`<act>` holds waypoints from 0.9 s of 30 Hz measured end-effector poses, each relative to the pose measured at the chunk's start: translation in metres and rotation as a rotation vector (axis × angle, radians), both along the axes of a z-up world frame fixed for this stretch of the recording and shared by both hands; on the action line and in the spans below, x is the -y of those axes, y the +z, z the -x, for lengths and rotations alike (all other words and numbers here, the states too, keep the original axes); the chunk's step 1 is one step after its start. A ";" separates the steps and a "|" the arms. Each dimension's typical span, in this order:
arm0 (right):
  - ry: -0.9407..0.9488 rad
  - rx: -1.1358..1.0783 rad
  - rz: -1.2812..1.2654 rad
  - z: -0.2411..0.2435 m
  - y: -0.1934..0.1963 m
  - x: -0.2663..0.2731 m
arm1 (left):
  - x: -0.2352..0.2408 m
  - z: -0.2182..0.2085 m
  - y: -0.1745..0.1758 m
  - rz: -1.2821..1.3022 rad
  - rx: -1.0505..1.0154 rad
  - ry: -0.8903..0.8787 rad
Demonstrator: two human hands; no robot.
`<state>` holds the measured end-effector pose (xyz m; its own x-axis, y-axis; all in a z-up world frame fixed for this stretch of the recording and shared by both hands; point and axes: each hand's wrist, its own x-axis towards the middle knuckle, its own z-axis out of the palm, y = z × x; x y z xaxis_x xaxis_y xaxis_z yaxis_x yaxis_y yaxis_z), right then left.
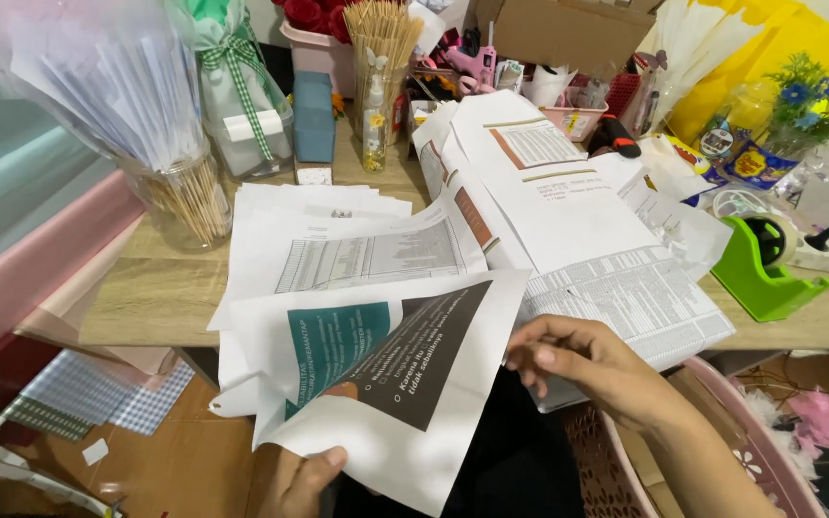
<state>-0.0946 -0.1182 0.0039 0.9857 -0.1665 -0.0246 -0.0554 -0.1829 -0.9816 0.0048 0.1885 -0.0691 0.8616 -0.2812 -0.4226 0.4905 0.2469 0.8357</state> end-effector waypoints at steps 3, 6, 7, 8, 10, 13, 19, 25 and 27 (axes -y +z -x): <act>-0.026 0.037 -0.336 -0.005 -0.005 -0.004 | -0.009 -0.018 -0.023 -0.218 0.596 -0.309; -0.186 0.015 -0.365 -0.015 -0.006 -0.003 | -0.008 -0.015 -0.016 -0.209 0.432 -0.434; -0.191 -0.001 -0.371 -0.018 -0.005 -0.001 | -0.008 -0.013 -0.010 -0.200 0.305 -0.522; -0.196 -0.017 -0.377 -0.021 -0.004 0.000 | -0.008 -0.012 -0.005 -0.191 0.176 -0.606; -0.235 0.021 -0.332 -0.028 -0.019 0.008 | -0.005 -0.014 -0.012 -0.148 0.138 -0.659; -0.302 0.067 -0.247 -0.033 -0.026 0.016 | -0.001 -0.018 -0.017 -0.038 0.055 -0.793; -0.246 0.026 -0.096 -0.022 -0.007 0.007 | 0.001 -0.022 -0.018 0.237 -0.153 -1.097; -0.083 -0.063 0.036 -0.003 -0.013 -0.004 | 0.074 -0.026 0.071 -0.052 1.269 -0.752; -0.069 -0.073 0.020 0.002 -0.016 -0.009 | 0.101 -0.033 0.064 -0.077 1.330 -0.691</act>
<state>-0.0963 -0.1087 -0.0120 0.9676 -0.2351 -0.0917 -0.1396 -0.1957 -0.9707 0.0378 0.0873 -0.0054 0.3282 -0.7957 0.5090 -0.6186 0.2261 0.7525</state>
